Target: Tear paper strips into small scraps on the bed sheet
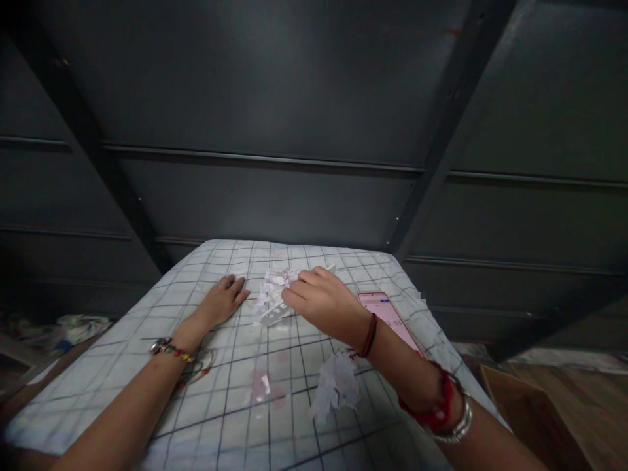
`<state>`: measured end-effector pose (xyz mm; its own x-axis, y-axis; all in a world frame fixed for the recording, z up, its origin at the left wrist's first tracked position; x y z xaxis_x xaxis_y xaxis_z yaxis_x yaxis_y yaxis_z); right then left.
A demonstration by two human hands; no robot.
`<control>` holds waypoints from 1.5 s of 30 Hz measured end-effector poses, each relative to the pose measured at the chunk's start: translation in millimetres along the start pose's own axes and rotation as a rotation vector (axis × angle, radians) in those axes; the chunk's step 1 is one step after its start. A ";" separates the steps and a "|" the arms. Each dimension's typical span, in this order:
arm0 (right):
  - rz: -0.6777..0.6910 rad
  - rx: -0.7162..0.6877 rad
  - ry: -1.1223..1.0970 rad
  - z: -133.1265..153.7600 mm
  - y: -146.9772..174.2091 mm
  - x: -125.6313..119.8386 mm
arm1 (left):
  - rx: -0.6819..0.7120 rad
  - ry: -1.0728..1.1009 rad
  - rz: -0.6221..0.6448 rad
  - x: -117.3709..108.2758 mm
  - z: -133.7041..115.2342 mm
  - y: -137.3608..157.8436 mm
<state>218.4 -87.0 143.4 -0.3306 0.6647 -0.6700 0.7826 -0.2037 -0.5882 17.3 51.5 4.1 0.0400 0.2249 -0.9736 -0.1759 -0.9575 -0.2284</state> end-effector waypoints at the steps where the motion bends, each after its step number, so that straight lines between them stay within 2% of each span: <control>1: 0.021 -0.007 -0.010 0.3 1.5 1.0 | -0.003 0.010 0.001 -0.4 -0.1 0.2; 5: 0.076 -0.040 -0.073 5.6 2.8 -1.2 | -0.019 0.038 -0.001 -1.2 0.6 -0.2; 10: -0.019 0.000 -0.070 1.1 -3.4 -5.4 | -0.015 0.031 0.002 -0.4 0.3 -0.7; 14: -0.080 0.013 -0.017 -0.4 -9.6 10.0 | -0.008 0.039 -0.025 0.3 1.0 -1.3; 18: -0.036 0.000 -0.043 -2.7 -6.8 21.5 | 0.013 0.050 -0.061 2.5 1.9 -2.3; 22: -0.030 0.019 -0.080 -17.6 10.7 9.8 | 0.019 0.064 -0.081 4.9 2.7 -2.7; 25: -0.067 0.101 -0.113 -30.1 18.7 4.8 | 0.018 0.061 -0.064 6.3 3.0 -2.7; 28: -0.083 0.170 -0.128 -31.8 14.6 17.5 | 0.025 0.061 -0.064 4.6 2.7 -2.8; 33: -0.037 0.125 -0.125 -22.3 7.1 39.1 | 0.037 0.055 -0.067 3.9 3.4 -3.1; 39: 0.008 0.131 -0.179 -38.0 32.7 10.0 | 0.040 0.077 -0.093 5.0 3.9 -3.4; 41: -0.027 0.149 -0.183 -42.1 35.3 3.2 | 0.032 0.071 -0.080 5.5 3.8 -3.3; 45: -0.096 0.170 -0.187 -37.0 25.2 14.4 | 0.024 0.070 -0.071 4.7 4.0 -3.6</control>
<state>252.9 -56.0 135.6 -0.5028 0.5457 -0.6704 0.6488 -0.2742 -0.7098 14.1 56.7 0.3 0.1221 0.2784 -0.9527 -0.1936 -0.9347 -0.2979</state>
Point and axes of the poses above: each hand's wrist, its own y-axis away from the middle knuckle, its own x-axis out of the palm, z = x × y, the point moved 7 cm from there along -y, towards the middle knuckle, and after that the axes turned 7 degrees about -z, right-handed, at the moved point
